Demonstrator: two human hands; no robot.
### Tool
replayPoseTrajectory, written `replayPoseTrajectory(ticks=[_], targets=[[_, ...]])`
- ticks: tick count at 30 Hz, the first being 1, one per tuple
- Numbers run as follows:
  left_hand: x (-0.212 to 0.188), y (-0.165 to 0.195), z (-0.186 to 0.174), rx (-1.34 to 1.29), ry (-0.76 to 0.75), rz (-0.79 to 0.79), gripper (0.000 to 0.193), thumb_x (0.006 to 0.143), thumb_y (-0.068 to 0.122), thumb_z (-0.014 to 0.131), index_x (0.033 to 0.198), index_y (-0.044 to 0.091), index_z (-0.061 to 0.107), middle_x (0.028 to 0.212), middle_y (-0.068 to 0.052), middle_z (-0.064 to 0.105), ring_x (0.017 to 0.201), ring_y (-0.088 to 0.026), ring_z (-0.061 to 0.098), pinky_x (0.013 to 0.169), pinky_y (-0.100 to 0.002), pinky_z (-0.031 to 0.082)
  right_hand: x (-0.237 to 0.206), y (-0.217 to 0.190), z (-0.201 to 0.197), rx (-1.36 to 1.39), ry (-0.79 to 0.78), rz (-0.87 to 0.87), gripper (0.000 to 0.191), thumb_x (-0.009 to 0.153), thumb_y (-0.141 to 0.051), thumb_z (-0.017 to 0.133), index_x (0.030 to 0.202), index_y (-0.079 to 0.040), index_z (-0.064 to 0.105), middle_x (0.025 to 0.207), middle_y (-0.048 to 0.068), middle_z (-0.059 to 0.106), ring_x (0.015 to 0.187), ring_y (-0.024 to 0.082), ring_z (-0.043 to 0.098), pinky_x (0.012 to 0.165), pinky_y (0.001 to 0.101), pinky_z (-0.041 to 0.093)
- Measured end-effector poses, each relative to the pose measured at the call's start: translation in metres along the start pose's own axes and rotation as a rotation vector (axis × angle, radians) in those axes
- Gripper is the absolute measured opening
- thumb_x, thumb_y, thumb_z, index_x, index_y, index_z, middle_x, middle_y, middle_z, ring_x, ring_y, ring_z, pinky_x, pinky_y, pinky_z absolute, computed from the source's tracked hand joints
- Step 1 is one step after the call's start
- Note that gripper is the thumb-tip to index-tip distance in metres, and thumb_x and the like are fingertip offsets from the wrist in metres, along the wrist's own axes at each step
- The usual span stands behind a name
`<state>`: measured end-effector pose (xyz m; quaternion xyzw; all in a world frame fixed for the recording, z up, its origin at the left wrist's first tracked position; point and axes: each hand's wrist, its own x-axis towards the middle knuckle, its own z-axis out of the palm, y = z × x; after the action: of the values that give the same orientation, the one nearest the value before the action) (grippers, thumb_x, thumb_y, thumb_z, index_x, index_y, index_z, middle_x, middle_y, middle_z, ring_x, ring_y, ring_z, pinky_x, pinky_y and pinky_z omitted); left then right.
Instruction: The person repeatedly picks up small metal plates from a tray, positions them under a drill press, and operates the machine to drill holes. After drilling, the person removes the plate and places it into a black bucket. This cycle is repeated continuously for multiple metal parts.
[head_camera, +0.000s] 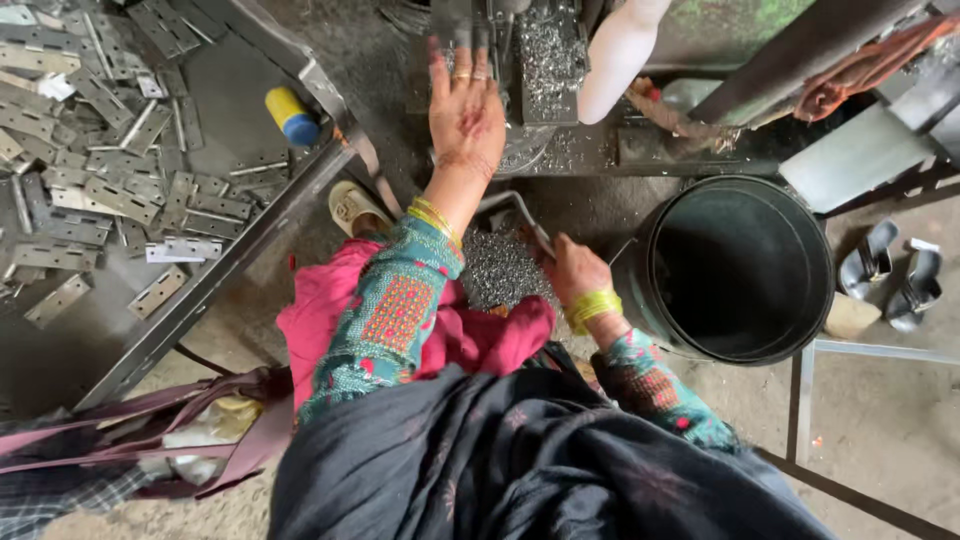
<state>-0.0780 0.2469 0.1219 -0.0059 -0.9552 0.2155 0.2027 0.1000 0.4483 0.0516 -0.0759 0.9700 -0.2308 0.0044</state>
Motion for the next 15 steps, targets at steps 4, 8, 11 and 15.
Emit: replayPoseTrajectory(ticks=[4,8,11,15], targets=[[0.003,0.002,-0.002,-0.008,-0.062,0.043,0.052,0.109,0.016,0.035,0.159,0.000,0.041,0.169,-0.014,0.032,0.158,-0.031,0.018,0.128,-0.051,0.006,0.006,0.001,-0.001,-0.028,-0.093,0.061,0.037,0.099,-0.044,0.063,0.097,-0.008,0.059,0.082,0.022,0.071,0.079,0.045,0.069,0.069,0.0580,0.053],[-0.002,0.000,-0.016,-0.115,-0.143,0.073,0.052,0.113,0.016,0.031,0.160,-0.002,0.038,0.171,-0.017,0.029,0.159,-0.033,0.015,0.128,-0.056,0.007,-0.008,-0.004,0.014,0.014,-0.046,0.121,0.039,0.097,-0.048,0.063,0.096,-0.008,0.059,0.083,0.023,0.071,0.080,0.047,0.068,0.069,0.0597,0.051],[-0.008,-0.003,-0.024,-0.186,-0.185,0.051,0.049,0.110,0.018,0.033,0.155,0.001,0.039,0.169,-0.012,0.029,0.158,-0.029,0.016,0.128,-0.060,0.006,-0.007,-0.002,0.017,0.031,-0.090,0.133,0.039,0.095,-0.047,0.065,0.098,-0.008,0.059,0.084,0.024,0.071,0.082,0.048,0.067,0.070,0.0597,0.051],[-0.003,-0.006,-0.024,-0.209,-0.168,0.043,0.049,0.109,0.019,0.034,0.155,0.003,0.041,0.169,-0.011,0.029,0.158,-0.029,0.015,0.127,-0.058,0.005,0.000,0.002,0.015,-0.011,-0.081,0.107,0.043,0.097,-0.049,0.065,0.098,-0.007,0.058,0.084,0.024,0.071,0.083,0.047,0.068,0.070,0.0598,0.051]])
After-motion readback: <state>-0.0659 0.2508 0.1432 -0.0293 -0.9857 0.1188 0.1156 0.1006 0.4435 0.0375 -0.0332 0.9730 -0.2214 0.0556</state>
